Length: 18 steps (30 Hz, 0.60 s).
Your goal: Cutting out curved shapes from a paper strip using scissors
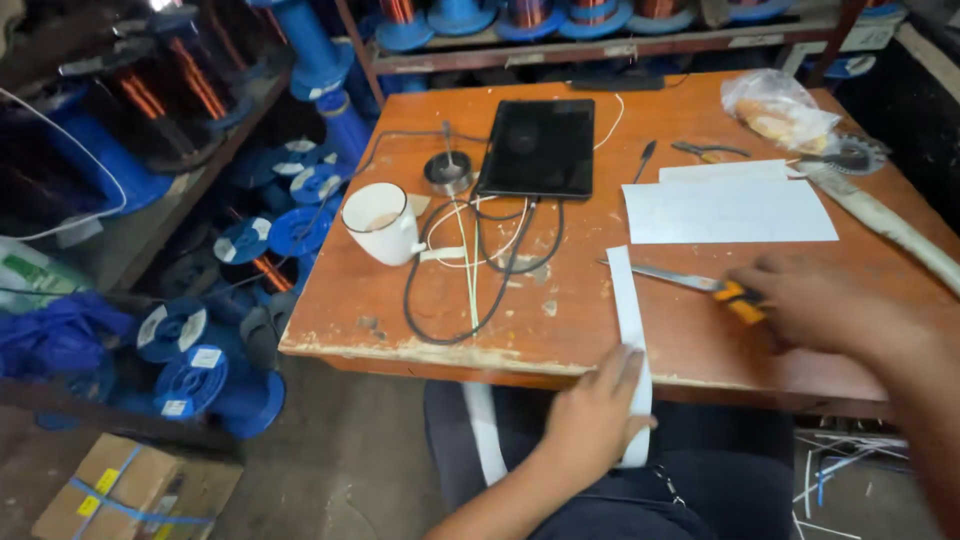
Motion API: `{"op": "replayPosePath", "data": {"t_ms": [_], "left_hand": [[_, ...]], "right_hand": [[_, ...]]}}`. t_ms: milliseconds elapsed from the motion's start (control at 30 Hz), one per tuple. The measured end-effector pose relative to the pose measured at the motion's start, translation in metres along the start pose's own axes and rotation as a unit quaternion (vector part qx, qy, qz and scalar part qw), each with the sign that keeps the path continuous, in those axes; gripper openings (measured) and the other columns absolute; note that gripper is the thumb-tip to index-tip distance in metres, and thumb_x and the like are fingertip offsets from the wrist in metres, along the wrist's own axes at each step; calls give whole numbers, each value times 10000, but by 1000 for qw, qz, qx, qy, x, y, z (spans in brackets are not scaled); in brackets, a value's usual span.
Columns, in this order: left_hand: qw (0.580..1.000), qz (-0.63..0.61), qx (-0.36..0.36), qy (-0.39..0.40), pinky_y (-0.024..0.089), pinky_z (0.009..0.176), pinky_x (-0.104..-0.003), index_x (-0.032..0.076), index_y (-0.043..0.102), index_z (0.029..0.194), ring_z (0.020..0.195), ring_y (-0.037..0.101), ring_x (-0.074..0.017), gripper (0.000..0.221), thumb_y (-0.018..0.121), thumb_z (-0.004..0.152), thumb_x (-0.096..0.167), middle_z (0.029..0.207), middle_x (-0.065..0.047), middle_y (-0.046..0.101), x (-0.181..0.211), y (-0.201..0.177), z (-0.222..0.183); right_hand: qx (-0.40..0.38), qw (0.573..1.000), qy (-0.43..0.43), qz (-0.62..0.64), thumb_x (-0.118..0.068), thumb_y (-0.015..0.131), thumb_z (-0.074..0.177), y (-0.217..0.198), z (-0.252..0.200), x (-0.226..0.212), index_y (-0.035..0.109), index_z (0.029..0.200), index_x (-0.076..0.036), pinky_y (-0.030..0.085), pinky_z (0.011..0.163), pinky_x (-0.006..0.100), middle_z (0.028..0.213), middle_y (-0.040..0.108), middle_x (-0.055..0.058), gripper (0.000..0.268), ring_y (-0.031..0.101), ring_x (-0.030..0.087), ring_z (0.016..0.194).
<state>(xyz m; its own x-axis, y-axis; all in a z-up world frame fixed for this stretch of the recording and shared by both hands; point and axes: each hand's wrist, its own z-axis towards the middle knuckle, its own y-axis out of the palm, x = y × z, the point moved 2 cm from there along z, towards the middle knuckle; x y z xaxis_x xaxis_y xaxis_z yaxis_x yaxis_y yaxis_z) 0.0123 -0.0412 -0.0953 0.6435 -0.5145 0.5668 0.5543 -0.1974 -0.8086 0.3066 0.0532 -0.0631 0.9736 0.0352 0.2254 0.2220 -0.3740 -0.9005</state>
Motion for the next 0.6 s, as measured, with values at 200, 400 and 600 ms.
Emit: {"op": "replayPosePath", "data": {"t_ms": [200,400,600], "left_hand": [[960,237,140,56,517,401,-391,121,566,1286,578,629,-235,731,865,671,377,1238,-33,531,-7,15,23],[970,-9,229,78,577,699,-401,184,737,1122,991,699,-256,299,764,852,309,1219,-37,634,-15,-21,9],[922,-273,271,-44,485,938,-277,134,823,975,999,695,-184,173,787,814,185,1019,-64,698,-13,-86,6]], "right_hand": [[255,909,-217,249,-244,582,889,6,-25,-52,630,1287,-210,454,1033,429,1350,613,51,402,587,259,1229],[179,824,-409,348,-630,847,654,-5,-53,-114,271,1559,-170,264,1152,464,1578,378,154,1167,334,314,1464],[162,742,-373,533,-327,703,899,37,-47,-130,655,769,-149,470,564,278,672,670,-24,226,636,102,623]]}}
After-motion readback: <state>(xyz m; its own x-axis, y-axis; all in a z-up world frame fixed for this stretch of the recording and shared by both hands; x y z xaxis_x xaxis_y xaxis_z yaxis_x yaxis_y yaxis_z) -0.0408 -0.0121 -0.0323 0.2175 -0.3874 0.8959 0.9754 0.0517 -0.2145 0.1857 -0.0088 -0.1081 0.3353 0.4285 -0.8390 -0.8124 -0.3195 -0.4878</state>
